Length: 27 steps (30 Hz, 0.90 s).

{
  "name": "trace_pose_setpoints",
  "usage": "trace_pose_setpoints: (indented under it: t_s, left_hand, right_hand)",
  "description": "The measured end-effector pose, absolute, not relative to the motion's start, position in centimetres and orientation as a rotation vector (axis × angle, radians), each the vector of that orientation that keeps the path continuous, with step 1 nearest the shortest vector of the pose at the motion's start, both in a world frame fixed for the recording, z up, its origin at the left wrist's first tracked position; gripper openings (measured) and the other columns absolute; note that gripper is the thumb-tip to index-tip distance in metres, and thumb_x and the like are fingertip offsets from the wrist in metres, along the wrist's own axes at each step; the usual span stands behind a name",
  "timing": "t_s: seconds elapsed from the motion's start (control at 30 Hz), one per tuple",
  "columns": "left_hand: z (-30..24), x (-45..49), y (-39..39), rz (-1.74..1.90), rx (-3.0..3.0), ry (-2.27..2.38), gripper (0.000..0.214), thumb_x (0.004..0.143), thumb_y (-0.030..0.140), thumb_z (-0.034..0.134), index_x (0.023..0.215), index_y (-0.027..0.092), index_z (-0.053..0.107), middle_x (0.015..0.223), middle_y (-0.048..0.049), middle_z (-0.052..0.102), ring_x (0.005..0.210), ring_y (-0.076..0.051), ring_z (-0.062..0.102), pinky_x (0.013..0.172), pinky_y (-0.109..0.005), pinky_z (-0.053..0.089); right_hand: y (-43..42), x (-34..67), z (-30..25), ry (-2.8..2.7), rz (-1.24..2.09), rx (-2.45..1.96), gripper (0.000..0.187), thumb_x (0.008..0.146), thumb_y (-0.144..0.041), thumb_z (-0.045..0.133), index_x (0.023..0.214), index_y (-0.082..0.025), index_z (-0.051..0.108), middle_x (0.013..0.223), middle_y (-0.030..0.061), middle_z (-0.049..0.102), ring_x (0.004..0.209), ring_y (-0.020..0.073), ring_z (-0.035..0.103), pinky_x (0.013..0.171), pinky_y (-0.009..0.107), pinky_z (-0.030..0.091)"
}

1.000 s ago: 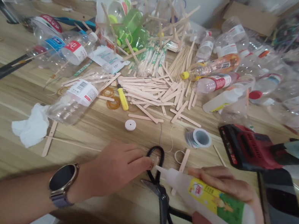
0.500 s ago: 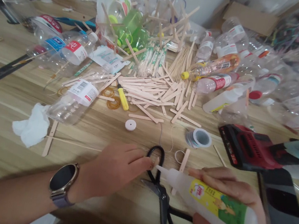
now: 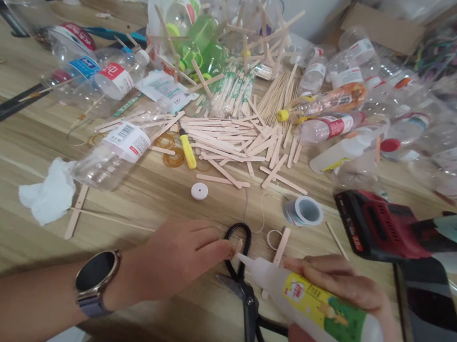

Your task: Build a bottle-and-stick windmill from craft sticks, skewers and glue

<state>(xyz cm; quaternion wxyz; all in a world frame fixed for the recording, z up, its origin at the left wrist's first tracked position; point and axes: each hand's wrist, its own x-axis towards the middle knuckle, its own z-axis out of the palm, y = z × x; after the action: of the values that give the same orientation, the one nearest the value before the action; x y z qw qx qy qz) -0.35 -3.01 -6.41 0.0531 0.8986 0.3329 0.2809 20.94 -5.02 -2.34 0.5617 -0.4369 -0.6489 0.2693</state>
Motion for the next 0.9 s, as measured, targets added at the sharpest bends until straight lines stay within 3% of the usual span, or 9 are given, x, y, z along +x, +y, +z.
trace_pose_setpoints:
  t_s: [0.17,0.3,0.5,0.67,0.9]
  left_hand:
    - [-6.4,-0.3,-3.0,0.854,2.749,1.004,0.027,0.105,0.021,0.029,0.098,0.02,0.055,0.073,0.0004,0.065,0.061,-0.016,0.059,0.052,-0.03,0.039]
    - [-6.3,-0.3,-3.0,0.843,2.743,1.015,0.027,0.105,0.022,0.029,0.097,0.021,0.054,0.073,0.0004,0.065,0.061,-0.016,0.06,0.051,-0.03,0.04]
    - [-6.3,-0.3,-3.0,0.846,2.724,1.017,0.023,0.103,0.018,0.033,0.099,0.021,0.055,0.076,-0.0007,0.067,0.063,-0.017,0.061,0.051,-0.031,0.042]
    - [-6.3,-0.2,-3.0,0.876,2.721,1.023,0.029,0.104,0.021,0.028,0.096,0.021,0.056,0.072,-0.0005,0.066,0.06,-0.017,0.059,0.05,-0.032,0.04]
    - [-6.1,-0.1,-3.0,0.855,2.727,1.026,0.03,0.105,0.021,0.027,0.097,0.02,0.056,0.074,0.0001,0.066,0.062,-0.016,0.06,0.052,-0.031,0.041]
  right_hand:
    - [-5.3,21.1,-2.3,-1.518,0.637,-1.063,0.039,0.061,-0.054,0.085,0.093,-0.034,0.073,0.077,0.0004,0.074,0.065,0.0217,0.069,0.052,0.032,0.057]
    - [-5.3,21.3,-2.6,-1.522,0.639,-1.04,0.04,0.057,-0.047,0.09,0.092,-0.035,0.074,0.076,-0.0006,0.074,0.064,0.0219,0.069,0.051,0.032,0.057]
    - [-5.6,22.3,-3.4,-1.575,0.713,-1.021,0.04,0.068,-0.046,0.084,0.104,-0.035,0.072,0.087,0.0007,0.075,0.073,0.0219,0.071,0.06,0.032,0.059]
    - [-5.5,22.0,-3.2,-1.561,0.714,-1.034,0.044,0.062,-0.046,0.088,0.101,-0.034,0.073,0.085,0.0015,0.074,0.071,0.023,0.071,0.058,0.033,0.059]
    - [-5.9,22.9,-3.8,-1.616,0.762,-1.017,0.048,0.065,-0.039,0.087,0.109,-0.036,0.07,0.092,0.0019,0.074,0.077,0.0248,0.071,0.061,0.036,0.062]
